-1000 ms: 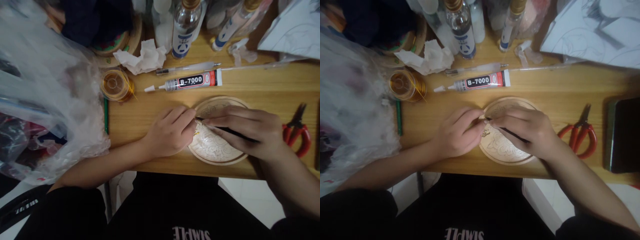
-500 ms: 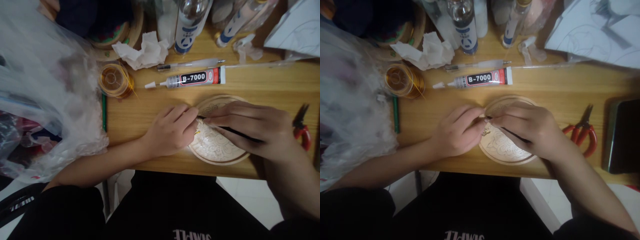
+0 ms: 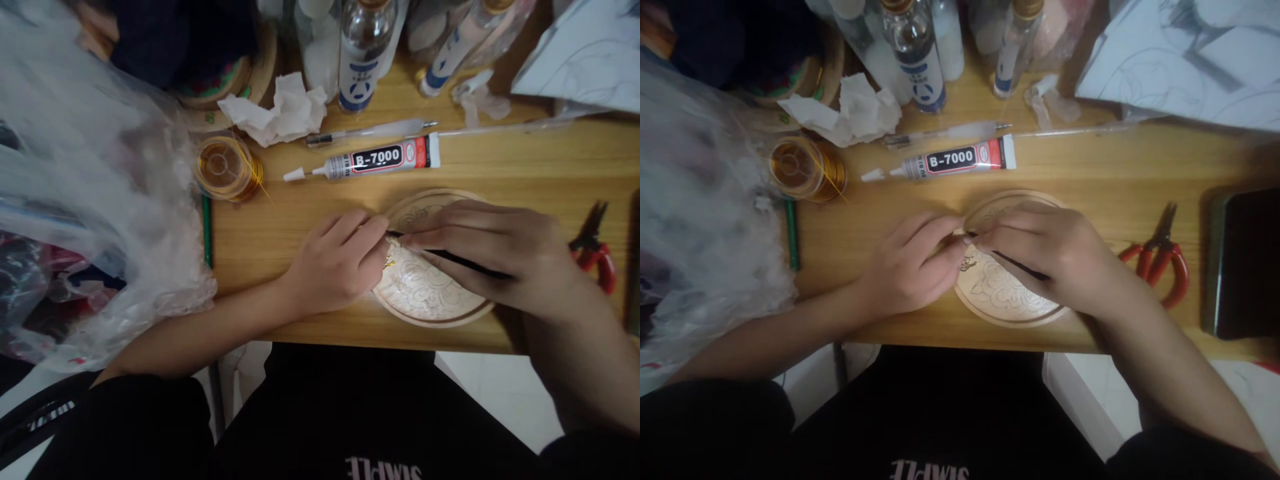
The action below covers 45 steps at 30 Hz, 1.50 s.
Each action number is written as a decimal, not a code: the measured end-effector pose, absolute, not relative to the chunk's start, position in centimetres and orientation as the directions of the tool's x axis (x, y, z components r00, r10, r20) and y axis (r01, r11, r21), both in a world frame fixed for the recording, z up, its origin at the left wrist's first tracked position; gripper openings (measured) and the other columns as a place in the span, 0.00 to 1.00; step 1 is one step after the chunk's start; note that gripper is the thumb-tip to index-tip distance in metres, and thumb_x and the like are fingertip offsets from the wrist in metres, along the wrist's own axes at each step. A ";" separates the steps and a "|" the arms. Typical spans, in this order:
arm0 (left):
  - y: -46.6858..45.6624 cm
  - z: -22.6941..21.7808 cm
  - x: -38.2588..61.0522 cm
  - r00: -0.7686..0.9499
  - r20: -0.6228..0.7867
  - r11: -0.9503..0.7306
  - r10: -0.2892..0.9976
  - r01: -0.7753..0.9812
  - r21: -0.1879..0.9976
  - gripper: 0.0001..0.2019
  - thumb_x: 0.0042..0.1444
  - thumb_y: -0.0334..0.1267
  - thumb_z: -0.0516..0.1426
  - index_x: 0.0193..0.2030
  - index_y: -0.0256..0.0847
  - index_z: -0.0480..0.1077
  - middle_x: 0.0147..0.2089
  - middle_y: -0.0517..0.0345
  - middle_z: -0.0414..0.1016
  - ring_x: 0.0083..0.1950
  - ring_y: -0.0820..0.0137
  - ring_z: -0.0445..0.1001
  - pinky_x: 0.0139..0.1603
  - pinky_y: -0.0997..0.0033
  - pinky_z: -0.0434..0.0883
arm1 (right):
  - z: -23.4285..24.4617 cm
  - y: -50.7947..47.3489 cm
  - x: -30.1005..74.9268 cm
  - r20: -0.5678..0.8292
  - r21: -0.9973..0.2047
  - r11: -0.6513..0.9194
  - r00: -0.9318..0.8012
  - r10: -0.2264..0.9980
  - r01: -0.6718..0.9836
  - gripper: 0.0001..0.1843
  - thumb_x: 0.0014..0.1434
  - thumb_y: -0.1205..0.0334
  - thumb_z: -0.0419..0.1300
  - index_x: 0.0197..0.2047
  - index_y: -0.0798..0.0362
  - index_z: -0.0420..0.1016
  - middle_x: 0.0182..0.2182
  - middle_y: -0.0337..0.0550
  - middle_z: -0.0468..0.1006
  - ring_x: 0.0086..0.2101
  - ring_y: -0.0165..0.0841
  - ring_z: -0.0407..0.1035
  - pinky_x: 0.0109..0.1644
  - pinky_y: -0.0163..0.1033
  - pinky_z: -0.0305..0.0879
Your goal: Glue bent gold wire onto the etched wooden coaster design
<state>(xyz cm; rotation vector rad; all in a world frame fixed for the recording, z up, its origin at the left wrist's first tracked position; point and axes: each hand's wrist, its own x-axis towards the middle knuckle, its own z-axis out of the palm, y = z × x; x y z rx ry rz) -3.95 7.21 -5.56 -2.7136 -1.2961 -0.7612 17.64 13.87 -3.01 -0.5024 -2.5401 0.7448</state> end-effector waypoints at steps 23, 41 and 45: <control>7.3 -6.0 -4.2 0.543 0.486 -0.686 0.684 0.706 0.176 0.09 0.61 0.31 0.58 0.48 0.35 0.73 0.47 0.46 0.78 0.48 0.60 0.76 0.46 0.60 0.74 | -4.5 14.5 18.1 0.337 -0.829 0.441 -0.322 0.885 0.344 0.03 0.54 0.66 0.69 0.34 0.52 0.81 0.30 0.39 0.84 0.29 0.27 0.76 0.31 0.31 0.71; 6.9 -5.5 -4.3 0.606 0.362 -0.691 0.708 0.700 0.182 0.19 0.63 0.46 0.59 0.51 0.31 0.72 0.60 0.32 0.72 0.61 0.48 0.71 0.54 0.49 0.74 | -5.3 15.0 17.9 0.238 -0.919 0.301 -0.249 0.939 0.254 0.03 0.53 0.64 0.68 0.34 0.49 0.82 0.28 0.36 0.83 0.25 0.27 0.73 0.33 0.35 0.74; 7.6 -6.3 -5.2 0.495 0.369 -0.617 0.787 0.652 0.441 0.13 0.64 0.41 0.58 0.51 0.38 0.74 0.62 0.40 0.69 0.62 0.54 0.69 0.59 0.45 0.71 | -5.3 15.0 17.9 0.227 -0.917 0.284 -0.220 0.949 0.281 0.02 0.52 0.63 0.68 0.32 0.50 0.81 0.28 0.36 0.82 0.28 0.30 0.75 0.34 0.38 0.74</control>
